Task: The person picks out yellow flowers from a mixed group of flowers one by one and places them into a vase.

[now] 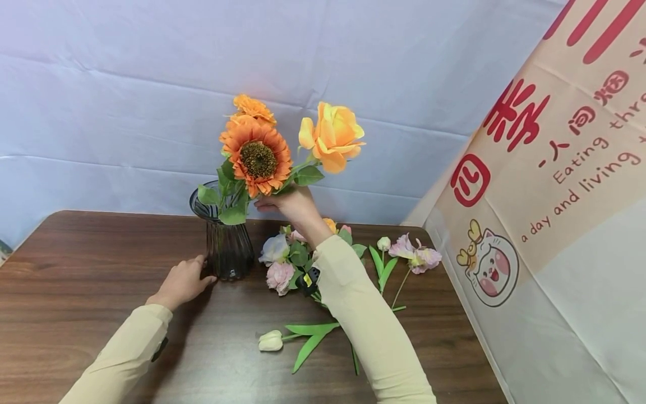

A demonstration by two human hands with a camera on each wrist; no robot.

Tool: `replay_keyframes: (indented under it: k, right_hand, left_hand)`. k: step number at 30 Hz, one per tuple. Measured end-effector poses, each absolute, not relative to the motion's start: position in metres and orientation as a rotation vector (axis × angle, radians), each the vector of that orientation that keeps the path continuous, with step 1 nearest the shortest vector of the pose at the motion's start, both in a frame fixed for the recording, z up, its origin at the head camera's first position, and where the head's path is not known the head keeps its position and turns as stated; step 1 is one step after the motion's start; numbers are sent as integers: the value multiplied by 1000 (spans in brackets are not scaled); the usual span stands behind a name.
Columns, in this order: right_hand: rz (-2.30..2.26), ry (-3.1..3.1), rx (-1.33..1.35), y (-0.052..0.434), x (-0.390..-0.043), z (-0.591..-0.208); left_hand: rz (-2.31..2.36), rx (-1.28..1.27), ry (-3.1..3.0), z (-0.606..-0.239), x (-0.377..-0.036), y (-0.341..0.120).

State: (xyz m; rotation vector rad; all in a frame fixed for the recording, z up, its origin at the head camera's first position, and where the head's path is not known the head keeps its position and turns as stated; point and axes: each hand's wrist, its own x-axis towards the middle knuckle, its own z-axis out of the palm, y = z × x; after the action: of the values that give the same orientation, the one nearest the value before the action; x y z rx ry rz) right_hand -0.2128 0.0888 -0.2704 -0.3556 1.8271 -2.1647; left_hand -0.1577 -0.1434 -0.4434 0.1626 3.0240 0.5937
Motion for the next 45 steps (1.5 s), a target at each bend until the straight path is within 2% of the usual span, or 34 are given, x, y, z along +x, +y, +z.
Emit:
replay_keyframes:
  k: [23,45]
  right_hand:
    - [-2169,1894,-399,80,-215,-276]
    - [-1846,2079,-354,72,-214,-286]
  left_hand:
    - [578,176,3032,-444,-157,-144]
    - [595,185,3035,-443,-156,-143]
